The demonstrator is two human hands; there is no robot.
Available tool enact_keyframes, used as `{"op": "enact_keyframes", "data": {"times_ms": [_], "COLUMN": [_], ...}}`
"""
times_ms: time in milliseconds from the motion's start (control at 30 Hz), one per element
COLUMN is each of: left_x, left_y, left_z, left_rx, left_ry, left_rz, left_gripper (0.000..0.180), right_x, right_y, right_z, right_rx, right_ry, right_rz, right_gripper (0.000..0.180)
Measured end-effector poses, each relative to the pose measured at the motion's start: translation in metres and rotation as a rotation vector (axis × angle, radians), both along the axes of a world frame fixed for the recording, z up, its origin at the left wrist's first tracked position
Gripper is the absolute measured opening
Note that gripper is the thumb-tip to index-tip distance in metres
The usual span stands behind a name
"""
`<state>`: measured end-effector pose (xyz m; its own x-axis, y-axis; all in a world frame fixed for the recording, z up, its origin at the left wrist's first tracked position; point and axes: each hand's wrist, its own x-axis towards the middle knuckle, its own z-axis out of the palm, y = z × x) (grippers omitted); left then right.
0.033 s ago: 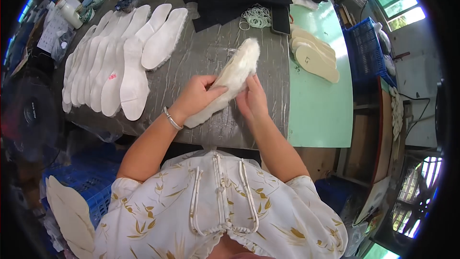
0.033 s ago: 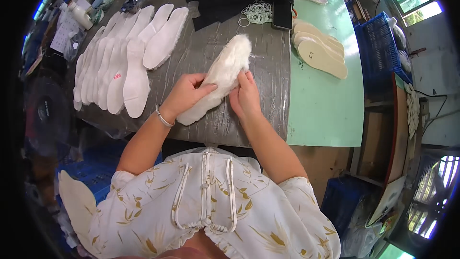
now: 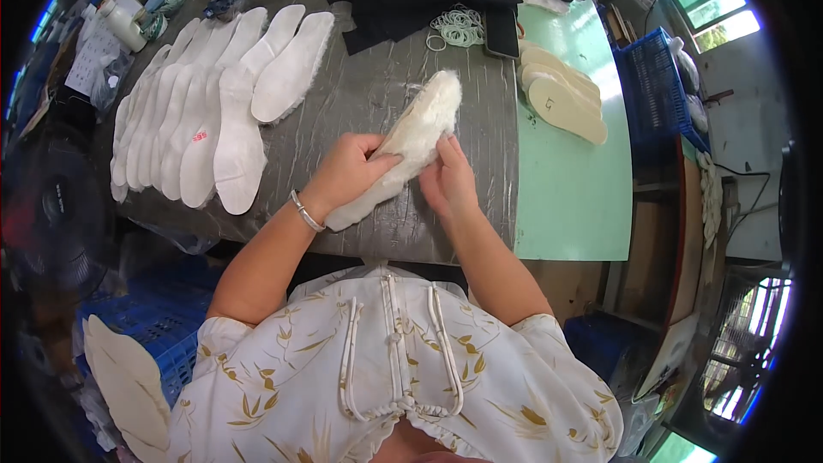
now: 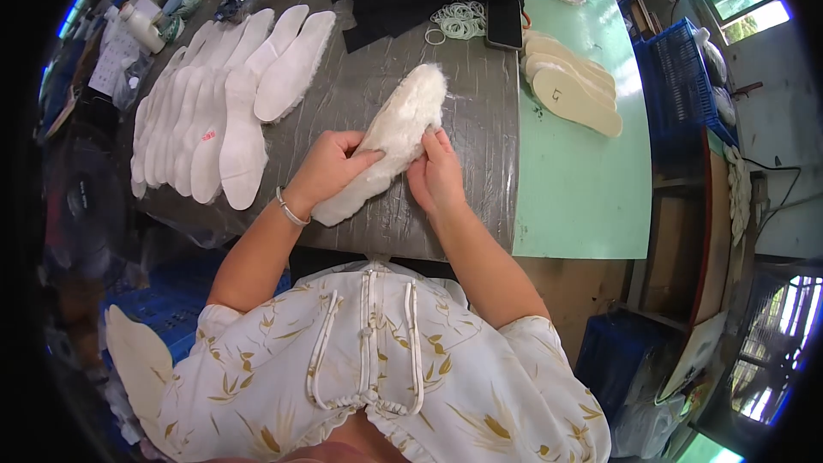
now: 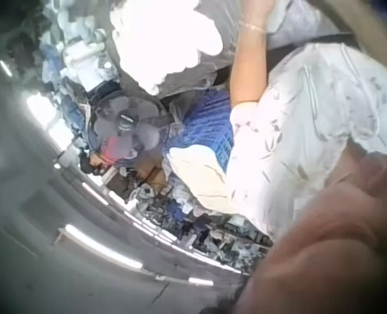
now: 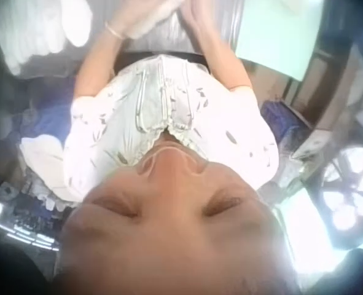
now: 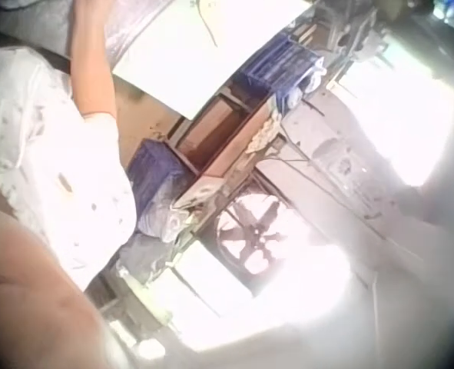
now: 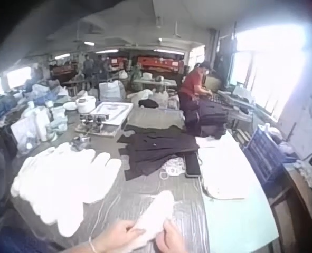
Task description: Assembling and lining shoe insoles at a factory workbench.
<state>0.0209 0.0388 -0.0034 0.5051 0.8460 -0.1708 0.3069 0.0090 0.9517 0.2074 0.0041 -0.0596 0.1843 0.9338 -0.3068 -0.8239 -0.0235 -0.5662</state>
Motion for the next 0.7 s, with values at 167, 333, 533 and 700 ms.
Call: {"op": "enact_keyframes", "data": {"times_ms": [167, 333, 533, 700], "left_x": [-0.006, -0.013, -0.016, -0.022], "left_y": [-0.008, -0.011, -0.015, -0.005], "left_z": [0.013, -0.007, -0.011, -0.016], "left_rx": [0.329, 0.388, 0.410, 0.151], "left_ry": [0.445, 0.541, 0.371, 0.049], "left_rz": [-0.104, -0.187, -0.167, -0.140], "left_gripper": [0.024, 0.023, 0.029, 0.031], "right_x": [0.031, 0.034, 0.029, 0.031], "right_y": [-0.022, -0.027, -0.019, -0.017], "right_z": [-0.007, 0.044, 0.042, 0.041], "right_rx": [0.108, 0.593, 0.855, 0.978], "right_ry": [-0.700, -1.631, -2.061, -2.118], "right_rz": [0.016, 0.079, 0.031, 0.007], "right_gripper": [0.042, 0.030, 0.038, 0.031]}}
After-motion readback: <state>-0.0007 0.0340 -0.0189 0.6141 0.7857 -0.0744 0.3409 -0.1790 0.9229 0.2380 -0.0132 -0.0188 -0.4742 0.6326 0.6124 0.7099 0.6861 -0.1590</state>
